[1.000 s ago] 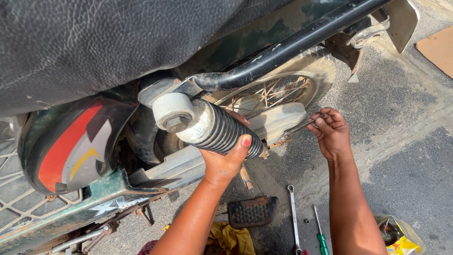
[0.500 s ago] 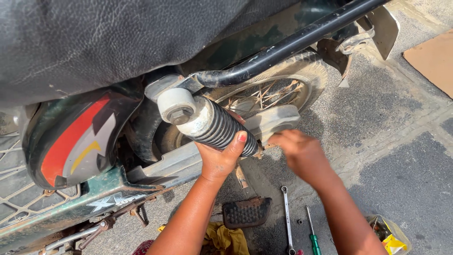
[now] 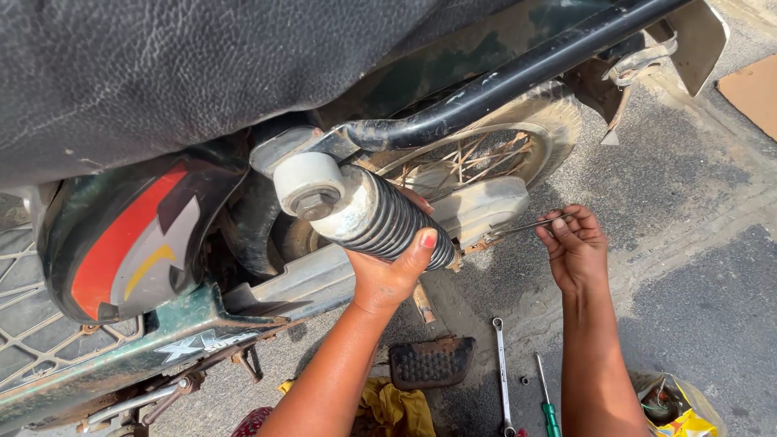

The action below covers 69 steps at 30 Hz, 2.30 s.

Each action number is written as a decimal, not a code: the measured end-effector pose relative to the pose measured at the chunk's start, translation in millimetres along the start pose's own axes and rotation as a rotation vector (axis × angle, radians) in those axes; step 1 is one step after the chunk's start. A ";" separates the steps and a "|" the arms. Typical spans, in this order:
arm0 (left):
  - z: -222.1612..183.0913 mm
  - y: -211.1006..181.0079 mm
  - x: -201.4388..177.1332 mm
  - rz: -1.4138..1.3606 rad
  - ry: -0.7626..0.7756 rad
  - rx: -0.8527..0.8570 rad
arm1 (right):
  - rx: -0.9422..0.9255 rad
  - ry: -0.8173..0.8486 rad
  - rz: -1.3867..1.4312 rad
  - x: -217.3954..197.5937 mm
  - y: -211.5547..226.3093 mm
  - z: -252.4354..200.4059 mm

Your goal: The person crouches beside a parked motorcycle and uses wrenches to loosen and remove the footrest assembly and work on the rear shock absorber mounting bolt, handling small bolts and setting the removed footrest on the ground.

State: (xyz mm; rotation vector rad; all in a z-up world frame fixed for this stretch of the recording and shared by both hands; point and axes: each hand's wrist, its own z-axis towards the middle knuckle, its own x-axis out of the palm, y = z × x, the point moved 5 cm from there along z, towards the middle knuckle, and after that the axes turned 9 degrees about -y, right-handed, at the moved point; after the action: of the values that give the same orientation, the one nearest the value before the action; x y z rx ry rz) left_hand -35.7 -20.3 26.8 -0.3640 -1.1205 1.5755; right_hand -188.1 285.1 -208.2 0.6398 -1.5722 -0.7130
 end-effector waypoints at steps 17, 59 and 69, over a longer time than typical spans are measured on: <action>1.6 7.3 -0.7 -0.014 -0.011 -0.013 | 0.017 0.020 0.076 28.7 2.0 8.5; -0.6 9.3 -0.2 -0.010 0.008 -0.015 | 0.027 -0.085 0.153 -3.5 -47.8 5.4; 0.2 9.5 -1.1 -0.024 0.006 -0.019 | -0.255 0.117 -0.486 93.4 41.6 -13.4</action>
State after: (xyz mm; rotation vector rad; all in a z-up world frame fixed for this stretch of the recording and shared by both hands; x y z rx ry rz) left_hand -41.1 -20.8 19.0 -0.3664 -1.1317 1.5423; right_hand -185.5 241.3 -114.9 0.8657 -1.1988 -1.1937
